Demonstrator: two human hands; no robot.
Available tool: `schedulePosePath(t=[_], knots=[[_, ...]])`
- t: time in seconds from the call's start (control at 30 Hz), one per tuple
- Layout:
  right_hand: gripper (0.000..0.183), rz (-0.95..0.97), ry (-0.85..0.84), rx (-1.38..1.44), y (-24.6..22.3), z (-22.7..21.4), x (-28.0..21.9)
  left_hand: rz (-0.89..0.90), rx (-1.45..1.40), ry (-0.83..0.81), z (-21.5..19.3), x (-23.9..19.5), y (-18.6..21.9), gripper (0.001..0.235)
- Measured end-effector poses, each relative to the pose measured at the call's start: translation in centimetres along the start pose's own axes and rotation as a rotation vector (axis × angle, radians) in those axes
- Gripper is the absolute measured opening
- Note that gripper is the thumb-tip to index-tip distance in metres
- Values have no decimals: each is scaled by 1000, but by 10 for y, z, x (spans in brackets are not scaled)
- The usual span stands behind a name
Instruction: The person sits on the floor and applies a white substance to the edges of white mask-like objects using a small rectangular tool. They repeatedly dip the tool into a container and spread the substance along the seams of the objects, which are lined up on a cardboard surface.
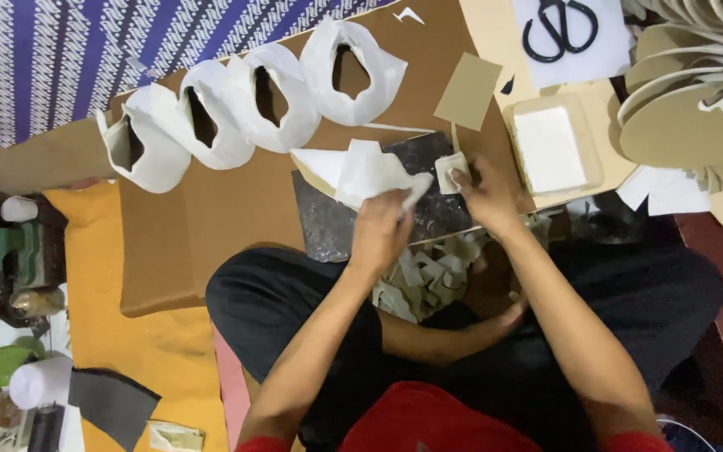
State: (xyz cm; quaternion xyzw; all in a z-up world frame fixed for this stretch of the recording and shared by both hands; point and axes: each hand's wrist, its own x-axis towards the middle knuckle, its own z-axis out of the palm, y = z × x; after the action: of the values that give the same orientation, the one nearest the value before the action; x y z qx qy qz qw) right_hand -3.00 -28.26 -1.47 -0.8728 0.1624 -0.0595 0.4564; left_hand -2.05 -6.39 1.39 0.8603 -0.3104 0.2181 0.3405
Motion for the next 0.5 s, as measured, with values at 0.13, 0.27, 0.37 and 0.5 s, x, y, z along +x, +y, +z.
schedulePosePath(t=[0.13,0.27,0.37,0.5], knots=[[27,49,16,468,-24,-15,-21,-590,-328,164,-15,1,20,21],[24,-360,304,216,-56,-12,-30,-864,-824,240,-1,-12,15,31],[18,-596,459,-148,-74,-7,-33,-908,-884,240,6,-16,19,32],[19,-645,297,-180,-69,17,-46,-910,-876,276,27,-30,11,29]])
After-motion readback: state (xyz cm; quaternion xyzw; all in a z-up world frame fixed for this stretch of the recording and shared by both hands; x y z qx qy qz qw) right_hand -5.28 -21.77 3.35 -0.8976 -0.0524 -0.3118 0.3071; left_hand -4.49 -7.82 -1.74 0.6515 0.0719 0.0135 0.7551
